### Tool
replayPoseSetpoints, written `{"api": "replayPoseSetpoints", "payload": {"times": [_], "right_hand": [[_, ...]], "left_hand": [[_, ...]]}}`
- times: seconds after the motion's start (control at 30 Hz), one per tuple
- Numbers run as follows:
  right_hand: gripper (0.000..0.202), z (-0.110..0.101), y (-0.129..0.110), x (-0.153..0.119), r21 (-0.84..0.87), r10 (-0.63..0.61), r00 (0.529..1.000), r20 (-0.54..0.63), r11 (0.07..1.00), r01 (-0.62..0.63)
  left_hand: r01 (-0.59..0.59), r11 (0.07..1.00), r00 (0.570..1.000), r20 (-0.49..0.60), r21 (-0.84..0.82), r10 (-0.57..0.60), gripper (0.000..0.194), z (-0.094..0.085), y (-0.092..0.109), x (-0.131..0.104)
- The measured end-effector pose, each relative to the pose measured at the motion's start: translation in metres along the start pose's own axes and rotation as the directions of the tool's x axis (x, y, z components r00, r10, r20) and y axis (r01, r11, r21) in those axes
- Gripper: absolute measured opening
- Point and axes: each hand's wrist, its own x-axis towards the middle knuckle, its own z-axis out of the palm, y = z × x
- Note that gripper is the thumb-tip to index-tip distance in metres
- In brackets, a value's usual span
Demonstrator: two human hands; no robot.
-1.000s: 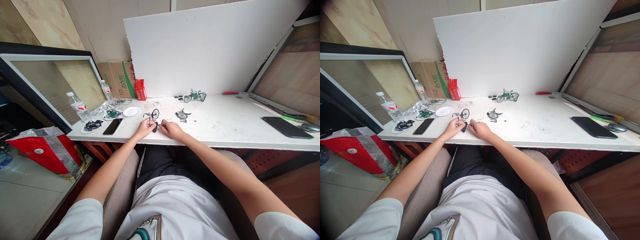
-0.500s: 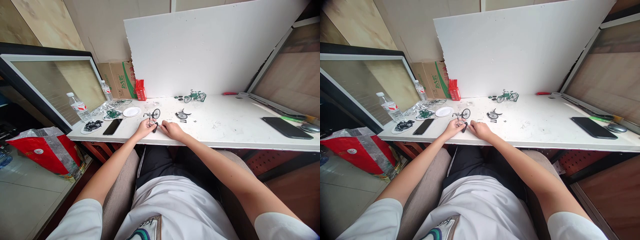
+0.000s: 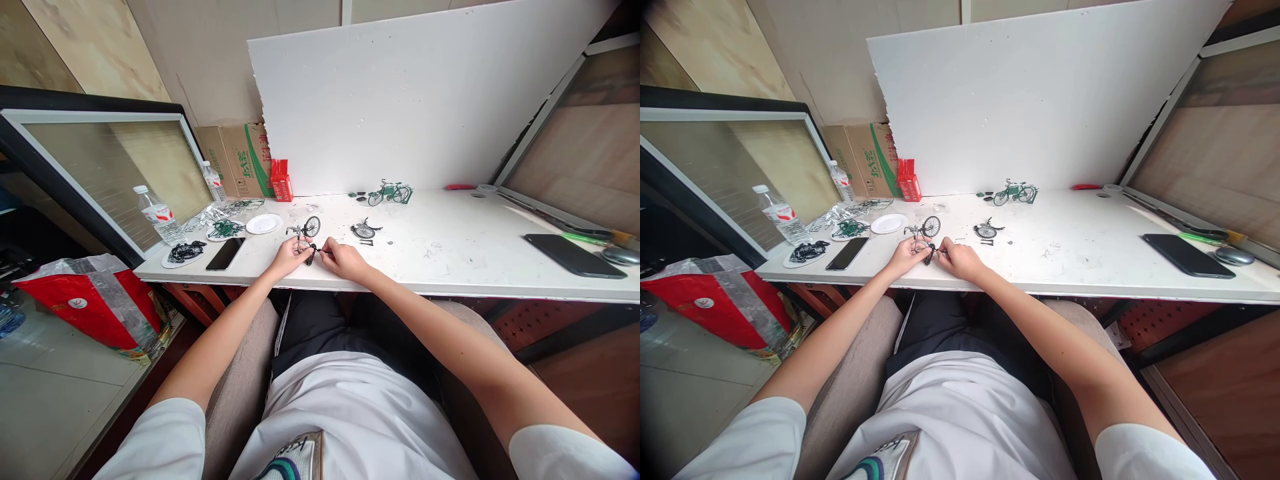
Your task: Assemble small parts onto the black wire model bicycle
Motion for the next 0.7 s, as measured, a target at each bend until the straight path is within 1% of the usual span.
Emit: {"api": "replayPoseSetpoints", "payload": {"times": [0.13, 0.33, 0.53, 0.7], "right_hand": [[0.022, 0.0023, 0.0032, 0.0014, -0.028, -0.018, 1.0, 0.013, 0.999, 0.018], [0.028, 0.0018, 0.0019, 0.0018, -0.115, 0.005, 1.0, 0.025, 0.993, -0.002], [0.029, 0.0001, 0.0001, 0.0014, -0.124, 0.022, 0.999, 0.042, 0.992, -0.017], [0.029, 0.0003, 0.0003, 0.0011, -0.092, 0.012, 0.999, 0.033, 0.996, -0.009]], "left_hand": [[0.013, 1.0, 1.0, 0.002, -0.016, -0.013, 0.046, 0.0005, 0.0016, -0.0006], [0.012, 1.0, 1.0, 0.005, -0.021, -0.012, 0.045, 0.0017, 0.0059, -0.0026], [0.012, 1.0, 1.0, 0.004, -0.018, -0.012, 0.045, 0.0011, 0.0046, -0.0021], [0.01, 1.0, 1.0, 0.002, -0.011, -0.01, 0.045, 0.0011, 0.0049, -0.0021]]}}
